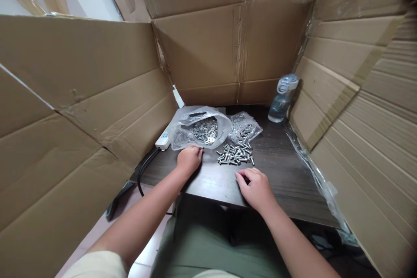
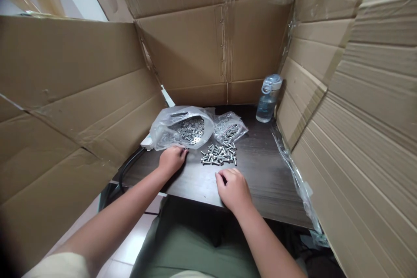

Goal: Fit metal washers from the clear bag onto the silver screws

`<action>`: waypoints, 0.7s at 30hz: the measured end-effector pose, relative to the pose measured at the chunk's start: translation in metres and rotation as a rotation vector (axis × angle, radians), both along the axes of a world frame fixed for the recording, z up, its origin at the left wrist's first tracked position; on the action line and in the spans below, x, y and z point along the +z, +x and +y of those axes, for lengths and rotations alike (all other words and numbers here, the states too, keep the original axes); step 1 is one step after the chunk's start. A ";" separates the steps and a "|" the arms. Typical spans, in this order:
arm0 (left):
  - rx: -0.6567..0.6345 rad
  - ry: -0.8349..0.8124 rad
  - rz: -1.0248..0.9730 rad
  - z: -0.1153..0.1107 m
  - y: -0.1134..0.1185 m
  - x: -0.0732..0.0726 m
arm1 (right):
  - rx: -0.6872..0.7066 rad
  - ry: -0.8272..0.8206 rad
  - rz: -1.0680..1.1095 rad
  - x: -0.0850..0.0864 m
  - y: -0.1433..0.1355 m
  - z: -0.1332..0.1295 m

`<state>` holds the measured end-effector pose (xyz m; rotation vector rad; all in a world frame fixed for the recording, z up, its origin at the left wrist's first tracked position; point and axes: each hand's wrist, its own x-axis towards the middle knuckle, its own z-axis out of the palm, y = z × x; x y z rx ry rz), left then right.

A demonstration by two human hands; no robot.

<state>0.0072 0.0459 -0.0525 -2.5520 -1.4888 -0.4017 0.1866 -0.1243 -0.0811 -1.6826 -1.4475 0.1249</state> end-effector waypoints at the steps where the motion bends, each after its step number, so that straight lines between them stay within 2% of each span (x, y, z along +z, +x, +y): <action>1: 0.012 0.000 0.012 0.004 0.002 0.001 | -0.001 0.004 0.002 0.000 0.000 0.000; 6: 0.054 0.012 0.001 0.014 0.002 0.001 | -0.004 0.007 0.007 0.002 0.000 0.000; 10: 0.046 0.007 -0.039 0.004 -0.004 -0.001 | -0.011 -0.009 0.006 0.002 -0.001 0.000; 12: -0.048 -0.027 -0.094 -0.008 -0.005 0.000 | -0.010 -0.012 0.009 0.002 0.000 0.000; 16: -0.316 -0.118 -0.280 -0.035 0.004 0.000 | -0.004 -0.019 0.010 0.002 0.000 0.001; 18: -0.372 -0.087 -0.362 -0.043 0.014 -0.002 | -0.006 -0.024 0.008 0.001 0.000 0.001; 21: -0.407 -0.039 -0.329 -0.046 0.031 -0.005 | -0.004 -0.027 0.005 0.001 0.000 0.001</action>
